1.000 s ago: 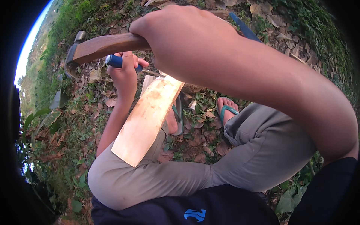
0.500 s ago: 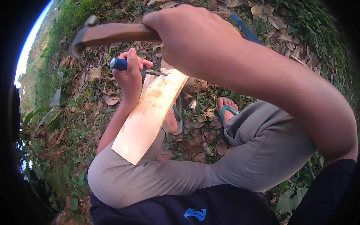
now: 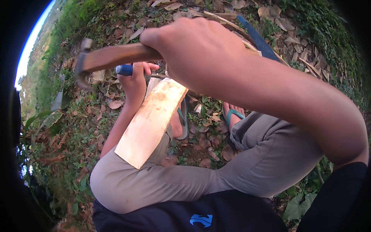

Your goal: The person carves a groove into a piece of wood by tapping a chisel with a hammer and then clears out wood shavings by hand.

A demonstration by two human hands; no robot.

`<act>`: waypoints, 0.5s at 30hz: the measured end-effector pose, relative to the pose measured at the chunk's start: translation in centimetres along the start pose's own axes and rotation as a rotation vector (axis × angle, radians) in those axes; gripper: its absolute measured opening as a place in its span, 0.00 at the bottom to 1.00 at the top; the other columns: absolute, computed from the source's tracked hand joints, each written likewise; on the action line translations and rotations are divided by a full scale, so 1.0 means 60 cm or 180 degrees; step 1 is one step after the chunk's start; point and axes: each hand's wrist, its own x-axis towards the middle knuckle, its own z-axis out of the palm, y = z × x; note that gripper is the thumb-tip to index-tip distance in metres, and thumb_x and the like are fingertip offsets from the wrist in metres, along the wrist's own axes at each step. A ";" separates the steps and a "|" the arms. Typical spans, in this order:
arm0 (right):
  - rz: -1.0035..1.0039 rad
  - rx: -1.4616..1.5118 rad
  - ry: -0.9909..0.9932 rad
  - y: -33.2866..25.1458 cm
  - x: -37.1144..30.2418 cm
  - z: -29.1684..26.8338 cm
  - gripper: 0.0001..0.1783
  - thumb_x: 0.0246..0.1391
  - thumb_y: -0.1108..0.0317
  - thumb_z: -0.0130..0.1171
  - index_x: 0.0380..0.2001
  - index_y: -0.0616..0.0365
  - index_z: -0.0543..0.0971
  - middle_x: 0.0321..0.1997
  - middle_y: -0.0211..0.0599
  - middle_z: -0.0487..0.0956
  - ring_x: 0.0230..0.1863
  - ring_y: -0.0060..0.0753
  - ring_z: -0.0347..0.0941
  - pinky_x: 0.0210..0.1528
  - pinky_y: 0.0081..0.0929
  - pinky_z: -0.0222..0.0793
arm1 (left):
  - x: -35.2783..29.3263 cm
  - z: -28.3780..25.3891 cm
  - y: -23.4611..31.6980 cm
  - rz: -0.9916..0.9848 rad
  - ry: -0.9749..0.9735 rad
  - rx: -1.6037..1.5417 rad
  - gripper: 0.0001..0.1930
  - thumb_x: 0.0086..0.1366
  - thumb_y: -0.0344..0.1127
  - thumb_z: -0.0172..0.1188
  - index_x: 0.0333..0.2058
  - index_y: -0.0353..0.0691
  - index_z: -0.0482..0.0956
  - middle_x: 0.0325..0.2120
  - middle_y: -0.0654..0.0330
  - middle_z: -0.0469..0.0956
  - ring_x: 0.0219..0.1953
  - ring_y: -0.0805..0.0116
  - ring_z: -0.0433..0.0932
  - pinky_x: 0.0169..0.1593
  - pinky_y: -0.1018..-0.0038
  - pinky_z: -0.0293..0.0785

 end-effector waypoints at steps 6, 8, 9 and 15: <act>-0.0135 -0.0331 -0.0077 0.021 -0.006 0.012 0.14 0.46 0.79 0.57 0.38 0.53 0.74 0.24 0.49 0.76 0.31 0.59 0.76 0.32 0.51 0.68 | 0.003 0.011 0.010 -0.0396 0.0214 0.0092 0.11 0.68 0.23 0.51 0.24 0.32 0.75 0.18 0.62 0.77 0.27 0.65 0.84 0.36 0.70 0.80; -0.0253 -0.0093 0.0148 0.009 -0.002 0.007 0.14 0.47 0.78 0.58 0.39 0.52 0.75 0.24 0.47 0.77 0.31 0.58 0.76 0.32 0.50 0.68 | 0.002 0.003 0.001 -0.0188 0.0005 -0.0106 0.11 0.68 0.22 0.51 0.25 0.32 0.76 0.19 0.61 0.78 0.28 0.67 0.84 0.37 0.71 0.81; -0.0280 -0.0064 0.0247 0.008 -0.001 0.008 0.14 0.47 0.78 0.58 0.39 0.52 0.75 0.24 0.46 0.77 0.31 0.58 0.76 0.32 0.50 0.68 | 0.001 0.003 -0.004 -0.0175 -0.0002 -0.0117 0.11 0.68 0.22 0.51 0.25 0.32 0.76 0.19 0.61 0.78 0.28 0.67 0.84 0.37 0.71 0.81; -0.0139 -0.0447 -0.0240 0.013 -0.002 0.014 0.13 0.49 0.74 0.59 0.40 0.49 0.78 0.25 0.43 0.80 0.32 0.52 0.80 0.33 0.49 0.72 | 0.000 0.001 -0.002 -0.0236 -0.0010 0.0137 0.08 0.70 0.26 0.51 0.37 0.30 0.79 0.22 0.60 0.80 0.30 0.68 0.83 0.37 0.73 0.78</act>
